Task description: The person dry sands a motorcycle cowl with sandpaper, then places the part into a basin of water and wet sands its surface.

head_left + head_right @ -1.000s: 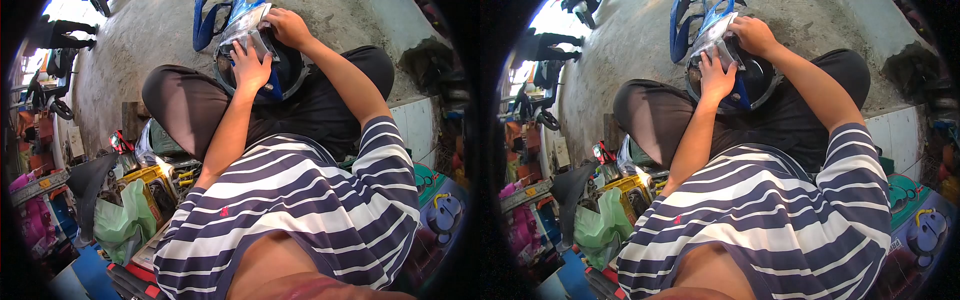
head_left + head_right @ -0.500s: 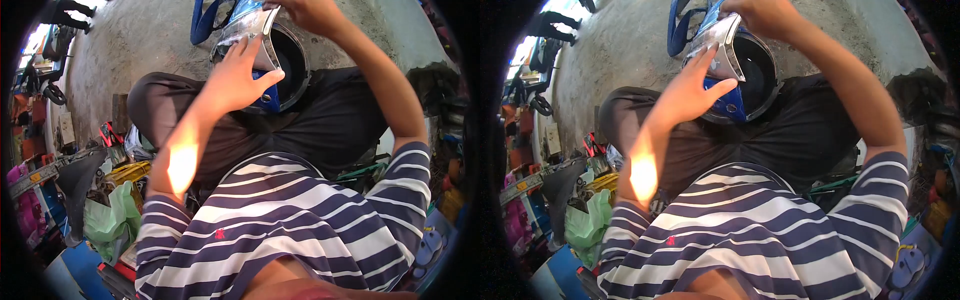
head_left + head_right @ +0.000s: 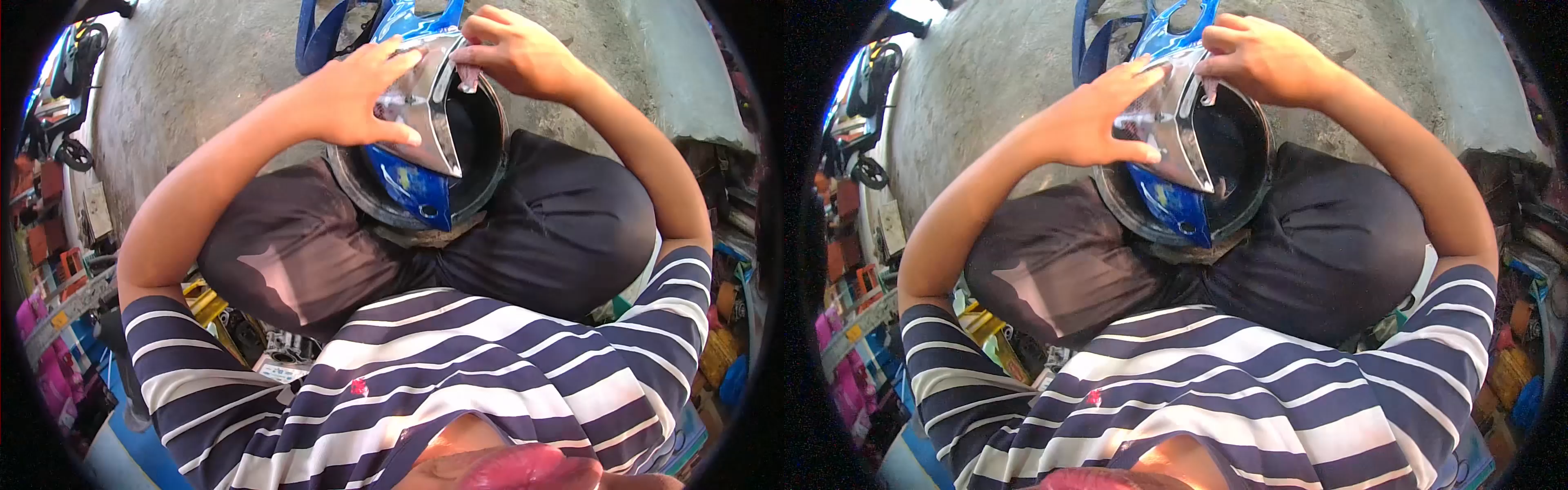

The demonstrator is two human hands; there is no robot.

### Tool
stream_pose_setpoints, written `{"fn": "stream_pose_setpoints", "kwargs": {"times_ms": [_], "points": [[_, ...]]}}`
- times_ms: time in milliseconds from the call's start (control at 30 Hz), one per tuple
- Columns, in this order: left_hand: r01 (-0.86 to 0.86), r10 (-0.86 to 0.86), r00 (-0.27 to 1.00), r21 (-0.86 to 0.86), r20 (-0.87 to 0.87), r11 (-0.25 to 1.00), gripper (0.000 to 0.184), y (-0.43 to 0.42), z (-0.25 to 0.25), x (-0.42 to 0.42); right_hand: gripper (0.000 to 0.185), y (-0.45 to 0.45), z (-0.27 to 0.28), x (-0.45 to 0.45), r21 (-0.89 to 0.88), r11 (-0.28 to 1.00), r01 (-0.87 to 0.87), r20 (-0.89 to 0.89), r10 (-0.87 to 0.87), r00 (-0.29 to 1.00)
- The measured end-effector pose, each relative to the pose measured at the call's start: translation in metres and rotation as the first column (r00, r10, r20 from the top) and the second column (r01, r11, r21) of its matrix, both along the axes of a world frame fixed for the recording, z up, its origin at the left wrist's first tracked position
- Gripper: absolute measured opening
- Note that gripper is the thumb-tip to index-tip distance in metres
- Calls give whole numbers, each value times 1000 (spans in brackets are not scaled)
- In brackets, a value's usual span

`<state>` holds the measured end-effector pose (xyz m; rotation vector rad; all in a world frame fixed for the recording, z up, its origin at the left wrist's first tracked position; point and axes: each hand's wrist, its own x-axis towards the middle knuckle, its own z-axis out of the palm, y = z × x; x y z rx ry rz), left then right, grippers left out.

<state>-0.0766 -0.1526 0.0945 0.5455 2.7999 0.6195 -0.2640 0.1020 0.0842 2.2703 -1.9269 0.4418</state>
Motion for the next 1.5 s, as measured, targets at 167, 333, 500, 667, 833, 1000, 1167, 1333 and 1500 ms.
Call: {"fn": "stream_pose_setpoints", "kwargs": {"times_ms": [167, 333, 500, 667, 833, 1000, 1167, 1333, 1500], "points": [[41, -39, 991, 11, -128, 999, 116, 0, -30, -21, 45, -2, -27, 6, -126, 978, -164, 40, 170, 985], [74, -40, 976, 155, -213, 985, 126, -3, -64, -42, 42, -3, -37, 6, -238, 962, -131, 75, 152, 985], [129, -58, 955, 234, -291, 964, 123, -10, -89, -54, 41, 3, -45, 2, -382, 921, -81, 230, 180, 956], [118, -23, 943, 269, -331, 956, 117, -8, -95, -56, 37, -3, -45, 7, -319, 937, -146, 164, 206, 965], [112, -26, 941, 239, -337, 964, 118, -5, -94, -55, 41, 2, -55, 2, -251, 963, -98, 43, 113, 993], [114, -28, 938, 231, -347, 966, 114, -4, -92, -55, 36, 5, -60, 17, -198, 968, -155, 57, 169, 984], [111, -22, 937, 237, -348, 965, 115, -5, -95, -53, 39, 5, -45, -13, -256, 965, 60, 39, -52, 998], [116, -29, 936, 229, -351, 966, 115, -5, -94, -56, 38, 11, -55, 3, -246, 966, -82, 63, 100, 993], [110, -27, 938, 223, -344, 969, 113, -4, -95, -55, 43, 8, -61, 9, -282, 958, -51, 66, 73, 995]]}}
